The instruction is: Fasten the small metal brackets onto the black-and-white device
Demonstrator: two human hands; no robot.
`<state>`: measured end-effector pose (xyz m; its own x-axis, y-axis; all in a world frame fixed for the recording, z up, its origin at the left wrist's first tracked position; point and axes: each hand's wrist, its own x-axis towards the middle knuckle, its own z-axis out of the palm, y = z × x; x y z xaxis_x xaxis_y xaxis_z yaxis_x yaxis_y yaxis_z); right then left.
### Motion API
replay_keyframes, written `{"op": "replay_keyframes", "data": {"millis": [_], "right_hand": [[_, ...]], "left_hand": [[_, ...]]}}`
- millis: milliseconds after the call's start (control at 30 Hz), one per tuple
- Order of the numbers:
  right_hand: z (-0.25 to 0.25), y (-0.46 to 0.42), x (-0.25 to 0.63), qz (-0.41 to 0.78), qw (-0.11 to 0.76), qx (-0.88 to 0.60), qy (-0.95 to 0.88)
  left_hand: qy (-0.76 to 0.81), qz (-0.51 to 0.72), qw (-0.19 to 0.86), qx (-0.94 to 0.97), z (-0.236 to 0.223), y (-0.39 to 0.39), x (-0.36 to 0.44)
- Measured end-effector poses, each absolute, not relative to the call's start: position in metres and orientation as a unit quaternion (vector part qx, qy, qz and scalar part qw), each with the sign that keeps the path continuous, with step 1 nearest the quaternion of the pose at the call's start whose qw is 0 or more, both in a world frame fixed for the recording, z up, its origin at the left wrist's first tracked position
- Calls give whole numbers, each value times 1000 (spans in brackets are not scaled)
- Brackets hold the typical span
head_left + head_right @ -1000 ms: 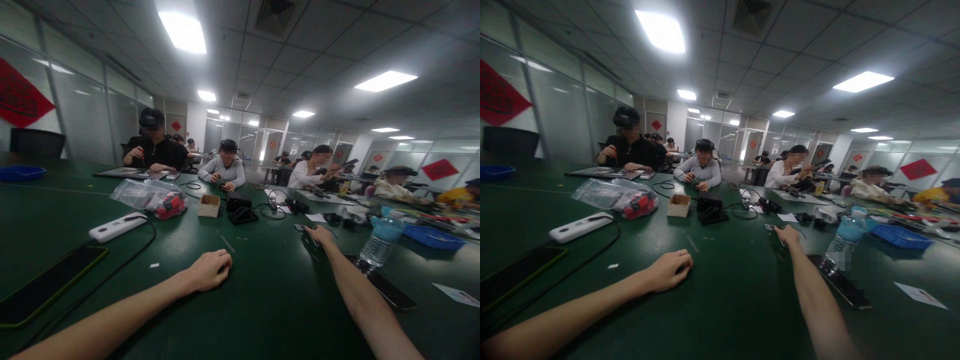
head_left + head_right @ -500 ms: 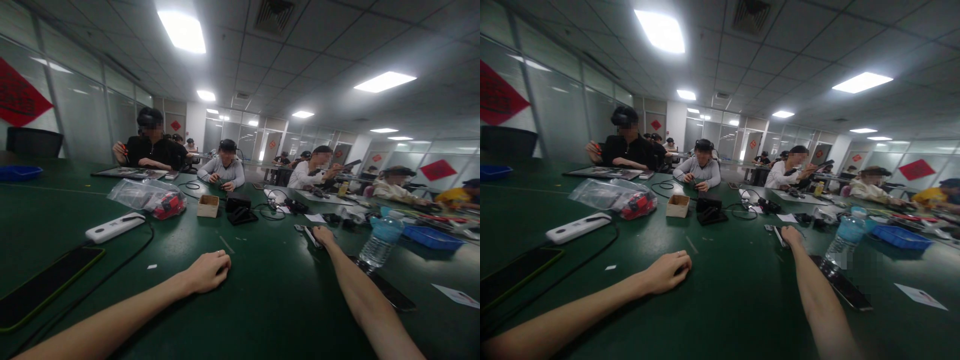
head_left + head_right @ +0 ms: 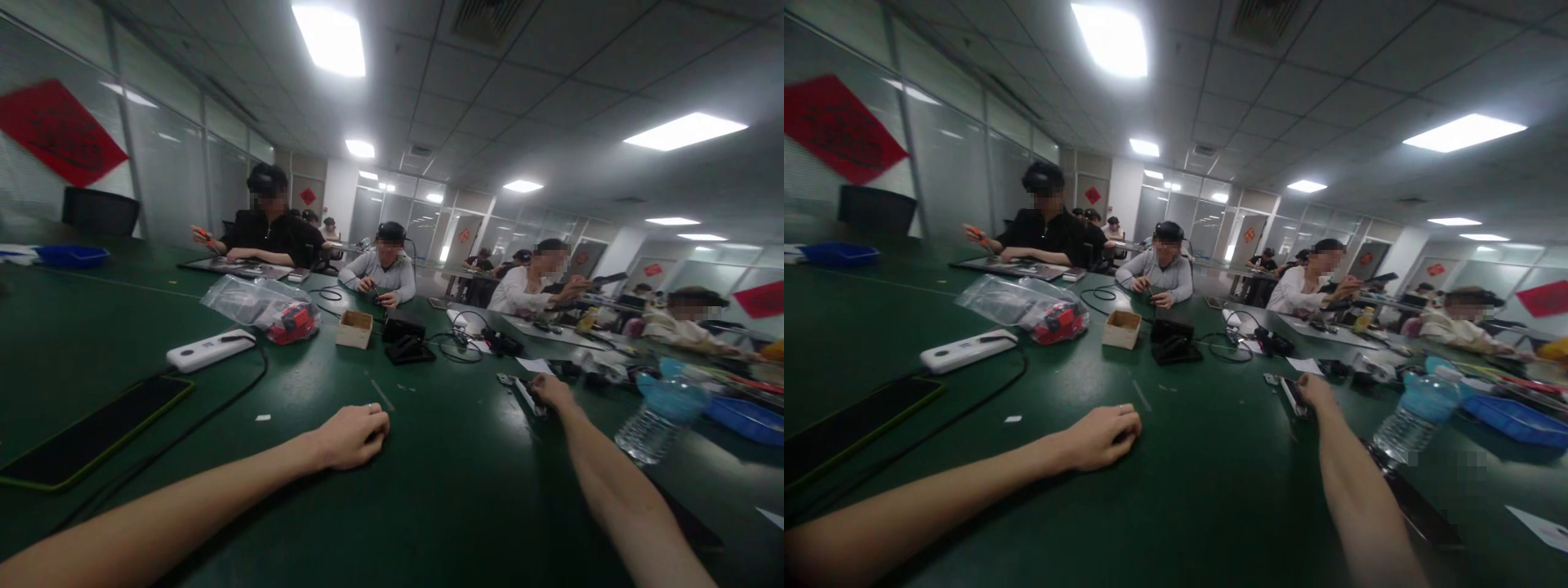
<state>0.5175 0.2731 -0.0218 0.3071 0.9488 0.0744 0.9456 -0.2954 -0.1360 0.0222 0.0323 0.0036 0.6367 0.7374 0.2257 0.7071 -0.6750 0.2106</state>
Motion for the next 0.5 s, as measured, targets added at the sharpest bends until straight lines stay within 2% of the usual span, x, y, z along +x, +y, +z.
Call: {"op": "replay_keyframes", "data": {"millis": [500], "right_hand": [[-5, 256, 505, 19, 63, -805, -589]], "left_hand": [[402, 134, 52, 904, 5, 31, 21]]}}
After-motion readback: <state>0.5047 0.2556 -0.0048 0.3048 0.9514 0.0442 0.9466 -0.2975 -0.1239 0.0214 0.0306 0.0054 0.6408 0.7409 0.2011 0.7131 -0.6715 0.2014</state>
